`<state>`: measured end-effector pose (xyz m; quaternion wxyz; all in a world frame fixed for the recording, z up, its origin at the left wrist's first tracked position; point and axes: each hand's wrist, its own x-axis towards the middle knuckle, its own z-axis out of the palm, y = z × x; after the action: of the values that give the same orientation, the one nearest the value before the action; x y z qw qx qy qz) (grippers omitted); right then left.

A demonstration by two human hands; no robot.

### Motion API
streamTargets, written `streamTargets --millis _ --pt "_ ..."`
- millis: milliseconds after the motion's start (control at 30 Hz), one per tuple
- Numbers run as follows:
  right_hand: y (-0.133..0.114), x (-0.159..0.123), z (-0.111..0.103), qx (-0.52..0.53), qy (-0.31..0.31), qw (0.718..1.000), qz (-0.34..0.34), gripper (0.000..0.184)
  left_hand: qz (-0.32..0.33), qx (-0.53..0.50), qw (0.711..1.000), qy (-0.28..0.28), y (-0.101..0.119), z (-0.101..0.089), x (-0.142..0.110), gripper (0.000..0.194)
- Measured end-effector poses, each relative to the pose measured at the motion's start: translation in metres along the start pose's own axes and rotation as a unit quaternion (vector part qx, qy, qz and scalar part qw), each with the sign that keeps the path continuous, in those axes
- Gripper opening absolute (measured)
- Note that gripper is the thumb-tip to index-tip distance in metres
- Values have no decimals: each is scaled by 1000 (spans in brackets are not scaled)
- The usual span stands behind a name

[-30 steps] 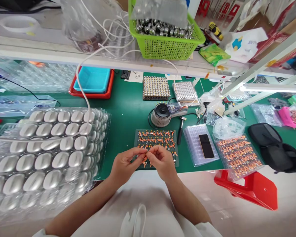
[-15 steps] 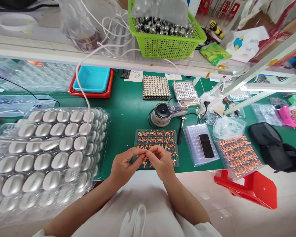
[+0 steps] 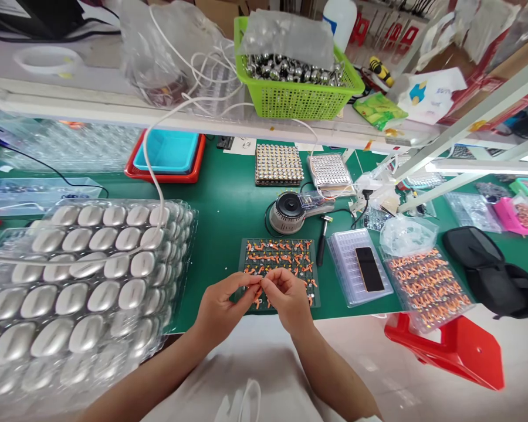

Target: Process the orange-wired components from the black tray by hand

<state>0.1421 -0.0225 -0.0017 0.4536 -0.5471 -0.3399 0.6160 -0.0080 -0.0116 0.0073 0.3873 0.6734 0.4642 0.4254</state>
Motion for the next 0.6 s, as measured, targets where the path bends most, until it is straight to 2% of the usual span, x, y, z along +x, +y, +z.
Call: streamTargets --millis 233,467,600 --pt "5 0 7 -30 66 997 -40 18 19 27 999 -8 0 1 0 17" --pt "3 -4 14 -19 91 993 -72 16 0 55 998 -11 -1 0 -2 22" --pt "4 -4 14 -1 85 995 -59 29 -29 25 999 -1 -2 -2 -3 22"
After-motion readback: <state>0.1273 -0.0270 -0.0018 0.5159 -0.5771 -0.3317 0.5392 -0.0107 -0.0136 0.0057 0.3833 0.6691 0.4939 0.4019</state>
